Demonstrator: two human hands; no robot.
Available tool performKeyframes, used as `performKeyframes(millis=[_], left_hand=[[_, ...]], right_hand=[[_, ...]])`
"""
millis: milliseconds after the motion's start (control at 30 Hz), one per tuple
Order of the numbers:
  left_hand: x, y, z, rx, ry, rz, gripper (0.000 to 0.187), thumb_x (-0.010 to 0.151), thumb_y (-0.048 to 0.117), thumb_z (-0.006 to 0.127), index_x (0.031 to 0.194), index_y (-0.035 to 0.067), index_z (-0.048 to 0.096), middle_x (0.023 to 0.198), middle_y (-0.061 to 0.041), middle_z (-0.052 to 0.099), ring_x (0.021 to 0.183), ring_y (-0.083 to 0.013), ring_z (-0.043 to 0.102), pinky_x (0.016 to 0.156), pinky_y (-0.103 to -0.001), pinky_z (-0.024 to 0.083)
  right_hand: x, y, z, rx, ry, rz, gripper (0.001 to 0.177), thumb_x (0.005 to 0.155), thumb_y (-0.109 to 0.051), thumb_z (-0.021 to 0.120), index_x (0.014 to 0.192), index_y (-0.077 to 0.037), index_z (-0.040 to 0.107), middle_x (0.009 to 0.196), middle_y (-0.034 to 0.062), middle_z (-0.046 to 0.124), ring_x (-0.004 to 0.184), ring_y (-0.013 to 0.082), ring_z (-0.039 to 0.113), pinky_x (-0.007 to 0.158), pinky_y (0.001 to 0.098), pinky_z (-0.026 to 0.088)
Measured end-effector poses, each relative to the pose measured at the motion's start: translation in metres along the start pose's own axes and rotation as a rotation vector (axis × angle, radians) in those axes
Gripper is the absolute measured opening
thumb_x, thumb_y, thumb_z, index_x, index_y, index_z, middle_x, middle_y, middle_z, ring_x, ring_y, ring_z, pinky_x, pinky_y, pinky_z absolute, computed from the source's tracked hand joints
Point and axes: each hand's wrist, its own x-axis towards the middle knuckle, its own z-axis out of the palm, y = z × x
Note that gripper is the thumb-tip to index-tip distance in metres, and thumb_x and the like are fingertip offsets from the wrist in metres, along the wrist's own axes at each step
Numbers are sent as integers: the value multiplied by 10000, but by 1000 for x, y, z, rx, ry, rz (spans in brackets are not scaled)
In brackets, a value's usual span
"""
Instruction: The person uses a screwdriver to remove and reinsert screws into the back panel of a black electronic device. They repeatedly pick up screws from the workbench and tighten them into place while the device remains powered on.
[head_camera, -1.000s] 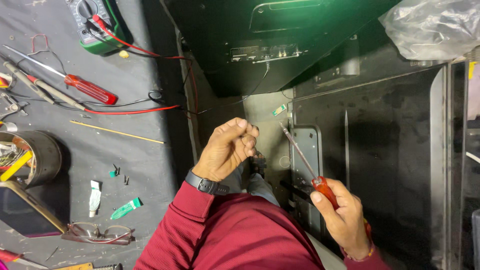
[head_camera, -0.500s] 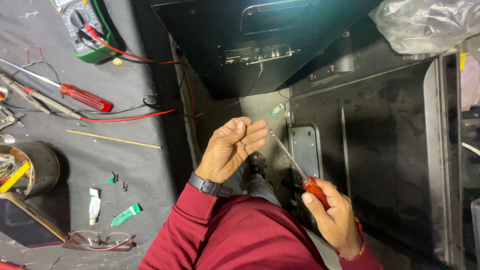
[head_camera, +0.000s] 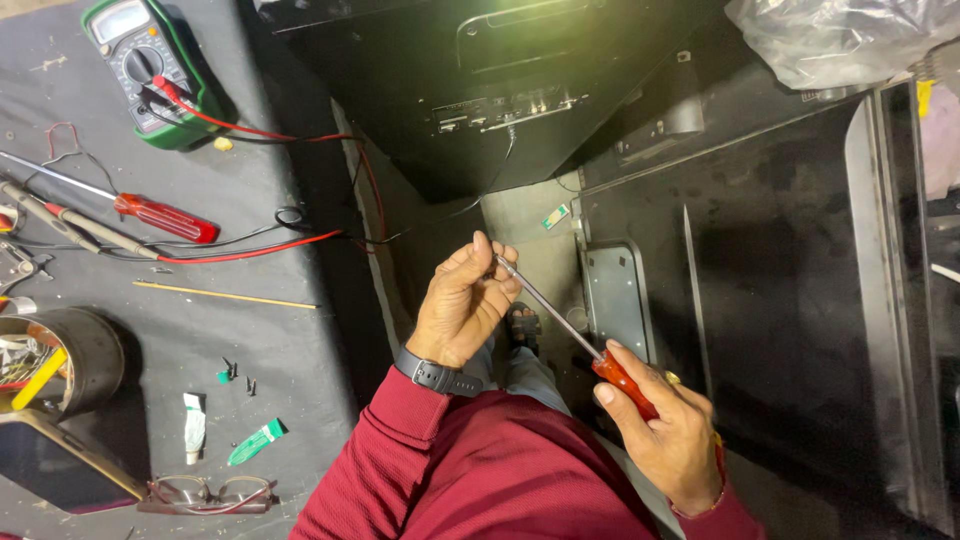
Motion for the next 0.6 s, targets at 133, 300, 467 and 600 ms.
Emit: performKeyframes(millis=[133, 300, 467, 600], left_hand=[[0, -1, 3, 7, 0, -4, 230, 1025, 227, 672, 958, 8, 697, 950, -119, 694, 763, -146, 580, 727, -297, 502], [0, -2, 7, 79, 42, 14, 217, 1013, 213, 678, 943, 8, 691, 957, -107, 703, 759, -125, 552, 705, -289, 493], [14, -8, 9, 232, 136, 36, 166, 992, 178, 688, 938, 21, 684, 974, -91, 710, 753, -106, 532, 637, -260, 479], [54, -11, 10, 340, 172, -8, 219, 1005, 219, 685, 928, 14, 672, 869, -45, 648, 663, -85, 461, 531, -227, 418]], right_hand=[[4, -4, -2, 5, -16, 39, 464, 832, -158, 795, 1272, -45, 700, 938, 133, 787, 754, 182, 763, 683, 281, 572], [9, -10, -3, -170, 90, -161, 385, 873, -129, 785, 1242, -46, 711, 992, 116, 769, 841, 210, 758, 733, 300, 586], [11, -10, 4, -397, 212, -276, 326, 880, -107, 792, 1194, -37, 738, 999, 119, 762, 838, 233, 725, 721, 345, 569], [24, 13, 18, 77, 46, 80, 358, 951, -138, 702, 1287, -18, 675, 1023, 95, 787, 905, 117, 733, 760, 262, 559]])
